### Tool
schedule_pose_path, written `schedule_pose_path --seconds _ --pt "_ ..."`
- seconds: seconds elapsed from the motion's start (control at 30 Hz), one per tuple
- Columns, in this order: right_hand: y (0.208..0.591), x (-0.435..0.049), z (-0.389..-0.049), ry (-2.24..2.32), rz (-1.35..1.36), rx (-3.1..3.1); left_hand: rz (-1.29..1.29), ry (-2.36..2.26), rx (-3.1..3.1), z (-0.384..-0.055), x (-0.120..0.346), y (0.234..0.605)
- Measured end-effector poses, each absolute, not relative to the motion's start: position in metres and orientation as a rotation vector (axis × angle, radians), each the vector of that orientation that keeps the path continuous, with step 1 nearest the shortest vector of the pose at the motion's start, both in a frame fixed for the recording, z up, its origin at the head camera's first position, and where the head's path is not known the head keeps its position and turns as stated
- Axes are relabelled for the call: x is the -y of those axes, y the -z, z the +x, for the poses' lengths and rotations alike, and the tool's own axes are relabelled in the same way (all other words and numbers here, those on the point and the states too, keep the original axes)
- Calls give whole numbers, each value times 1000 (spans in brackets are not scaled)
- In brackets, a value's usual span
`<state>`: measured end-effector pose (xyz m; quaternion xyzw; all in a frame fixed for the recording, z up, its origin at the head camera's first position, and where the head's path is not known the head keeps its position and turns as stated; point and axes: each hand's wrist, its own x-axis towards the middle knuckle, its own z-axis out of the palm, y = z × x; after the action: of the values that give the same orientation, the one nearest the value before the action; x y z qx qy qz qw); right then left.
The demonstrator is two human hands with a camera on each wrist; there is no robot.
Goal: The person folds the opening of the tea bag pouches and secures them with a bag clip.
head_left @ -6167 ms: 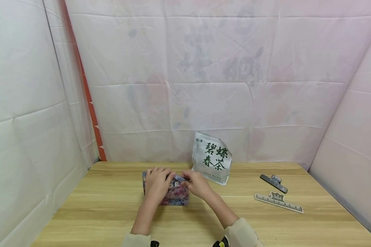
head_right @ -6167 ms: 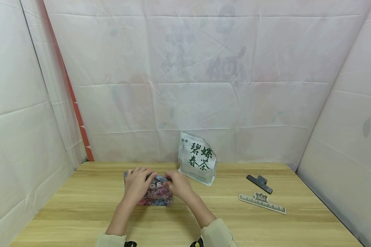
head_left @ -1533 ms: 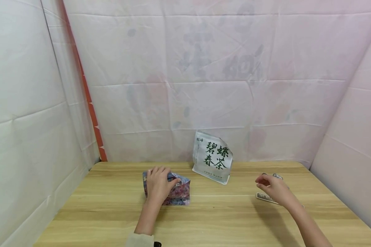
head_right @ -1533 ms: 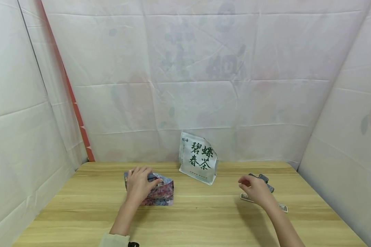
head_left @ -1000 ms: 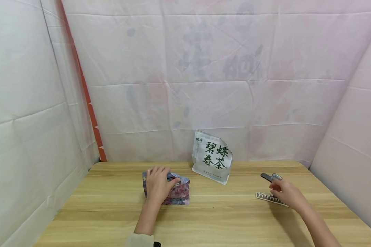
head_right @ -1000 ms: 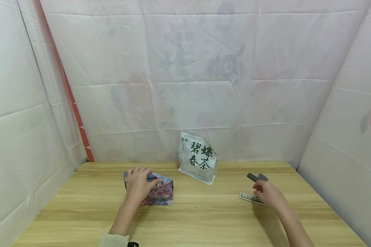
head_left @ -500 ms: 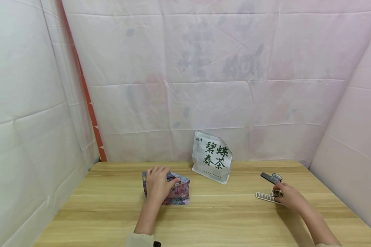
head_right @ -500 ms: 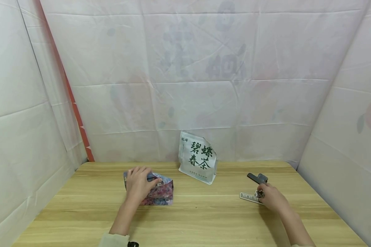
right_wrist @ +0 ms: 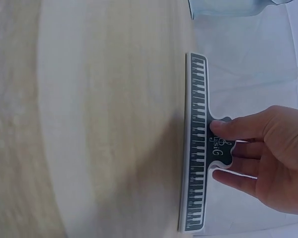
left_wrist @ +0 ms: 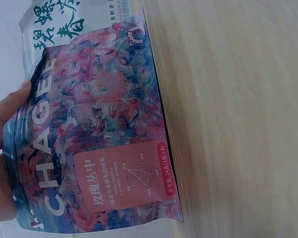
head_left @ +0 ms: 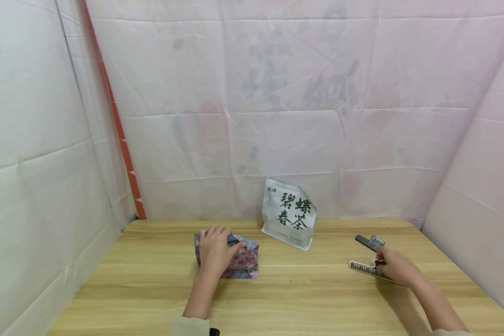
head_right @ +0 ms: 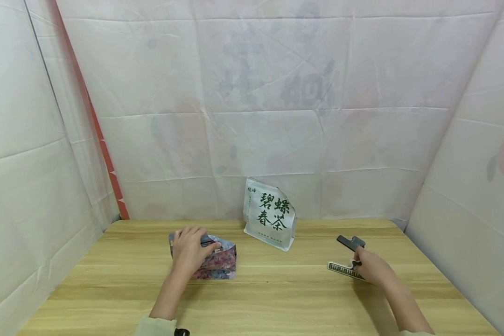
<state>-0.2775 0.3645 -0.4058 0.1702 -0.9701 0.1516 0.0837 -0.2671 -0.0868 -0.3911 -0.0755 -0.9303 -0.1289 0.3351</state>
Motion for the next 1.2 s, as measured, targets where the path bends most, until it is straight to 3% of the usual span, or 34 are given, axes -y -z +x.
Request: schedule_pose_path --seconds 1.2 --pt "379 -340 -264 -506 615 2867 -188 341 2449 -266 86 391"
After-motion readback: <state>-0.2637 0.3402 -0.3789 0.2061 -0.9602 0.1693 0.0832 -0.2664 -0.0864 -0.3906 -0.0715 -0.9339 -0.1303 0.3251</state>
